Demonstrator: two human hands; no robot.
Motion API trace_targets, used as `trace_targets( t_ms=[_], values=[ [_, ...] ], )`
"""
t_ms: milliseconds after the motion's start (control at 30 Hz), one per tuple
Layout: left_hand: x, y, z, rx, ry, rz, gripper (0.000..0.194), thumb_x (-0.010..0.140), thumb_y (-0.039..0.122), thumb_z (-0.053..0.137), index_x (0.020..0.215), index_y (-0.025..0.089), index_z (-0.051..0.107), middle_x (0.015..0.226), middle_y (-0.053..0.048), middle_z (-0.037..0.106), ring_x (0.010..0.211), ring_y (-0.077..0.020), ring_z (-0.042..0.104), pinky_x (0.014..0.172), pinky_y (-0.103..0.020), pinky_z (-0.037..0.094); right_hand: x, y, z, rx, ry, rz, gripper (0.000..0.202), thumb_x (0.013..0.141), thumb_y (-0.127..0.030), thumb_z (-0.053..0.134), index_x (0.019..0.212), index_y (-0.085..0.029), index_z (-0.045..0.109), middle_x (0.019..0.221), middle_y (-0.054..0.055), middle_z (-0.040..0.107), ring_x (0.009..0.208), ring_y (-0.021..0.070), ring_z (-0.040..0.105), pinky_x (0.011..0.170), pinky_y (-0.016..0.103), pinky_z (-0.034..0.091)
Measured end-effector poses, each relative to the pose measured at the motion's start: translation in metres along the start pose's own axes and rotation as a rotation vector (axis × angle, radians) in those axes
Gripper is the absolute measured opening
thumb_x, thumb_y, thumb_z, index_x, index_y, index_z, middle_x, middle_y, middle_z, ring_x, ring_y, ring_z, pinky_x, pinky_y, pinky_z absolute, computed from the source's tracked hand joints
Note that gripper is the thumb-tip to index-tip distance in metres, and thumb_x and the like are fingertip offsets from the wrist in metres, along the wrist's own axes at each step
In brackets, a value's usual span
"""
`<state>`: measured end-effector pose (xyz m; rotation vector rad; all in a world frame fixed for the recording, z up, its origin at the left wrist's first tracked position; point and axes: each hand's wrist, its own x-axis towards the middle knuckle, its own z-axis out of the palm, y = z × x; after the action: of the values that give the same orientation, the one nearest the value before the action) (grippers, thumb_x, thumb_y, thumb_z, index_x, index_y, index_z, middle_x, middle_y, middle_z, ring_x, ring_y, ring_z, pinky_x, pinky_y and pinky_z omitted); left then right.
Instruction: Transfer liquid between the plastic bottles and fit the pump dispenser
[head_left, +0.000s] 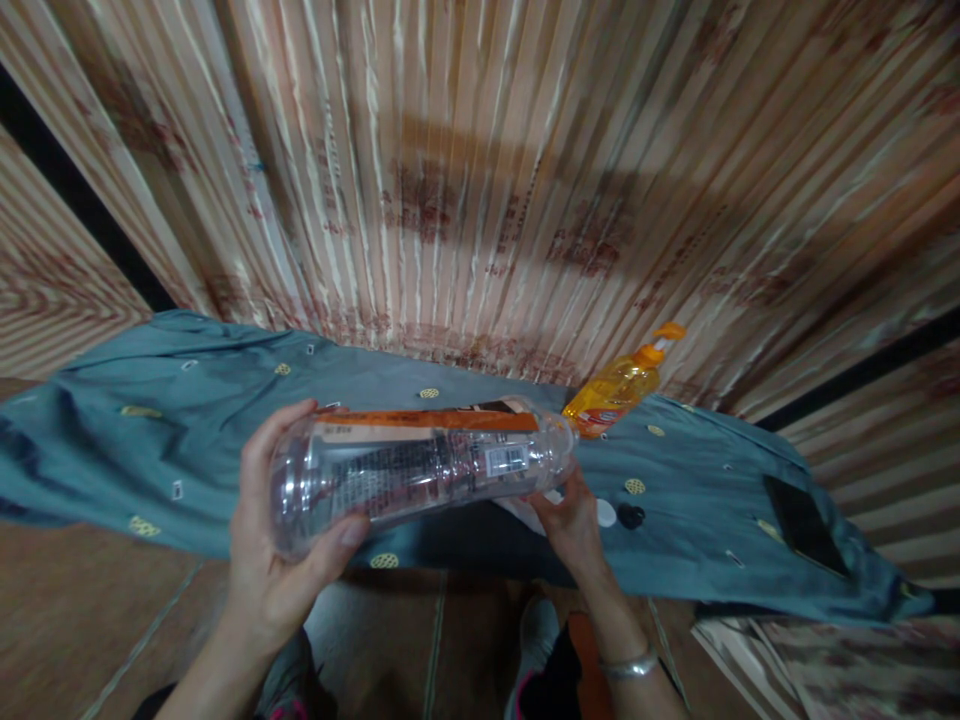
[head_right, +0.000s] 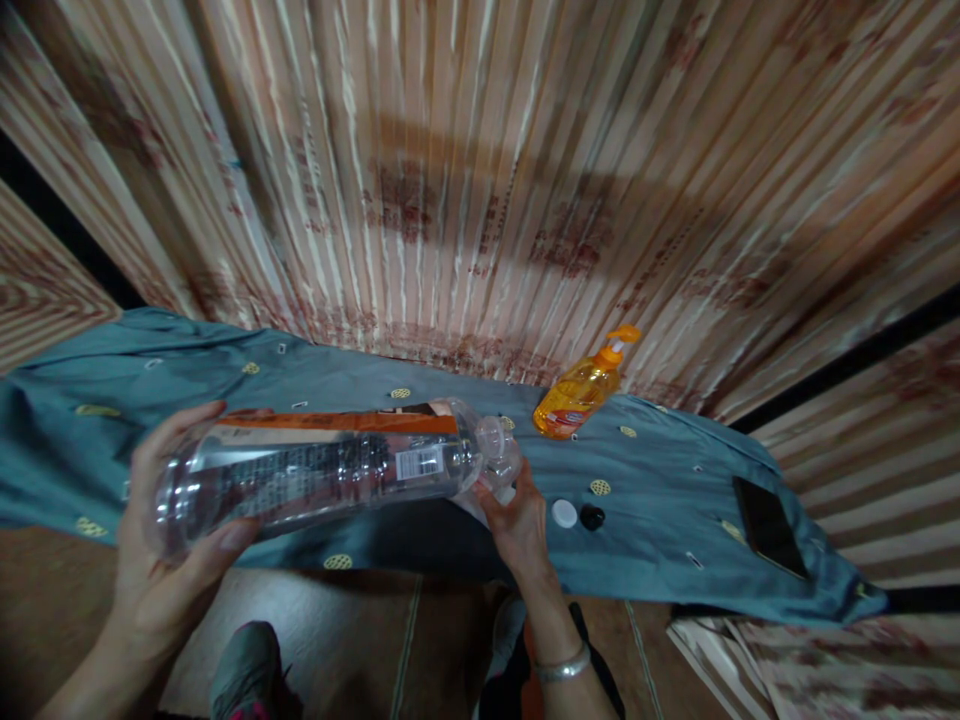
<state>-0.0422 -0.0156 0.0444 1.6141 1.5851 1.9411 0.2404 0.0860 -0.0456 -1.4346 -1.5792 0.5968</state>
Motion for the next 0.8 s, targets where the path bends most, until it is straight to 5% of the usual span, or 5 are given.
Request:
trace_targets(
  t_ms=[800],
  values=[
    [0.0013, 0.0012, -0.0002, 0.03, -0.005, -0.012, 0.082, 0.067, 0.053, 0.078, 0.142, 0.03, 0.054, 0.122, -0.006, 0.066, 0.107, -0.0284, 0.065, 0.09, -0.041, 0.051, -0.0003, -0.0001, 0.0007, 0.016, 0.009, -0.007, 0.048, 0.076, -0.044, 0.069, 0.117, -0.019, 0.064, 0.101, 0.012, 0.08, 0.09, 0.0322, 0.076, 0.076, 0.041, 0.059]
  ],
)
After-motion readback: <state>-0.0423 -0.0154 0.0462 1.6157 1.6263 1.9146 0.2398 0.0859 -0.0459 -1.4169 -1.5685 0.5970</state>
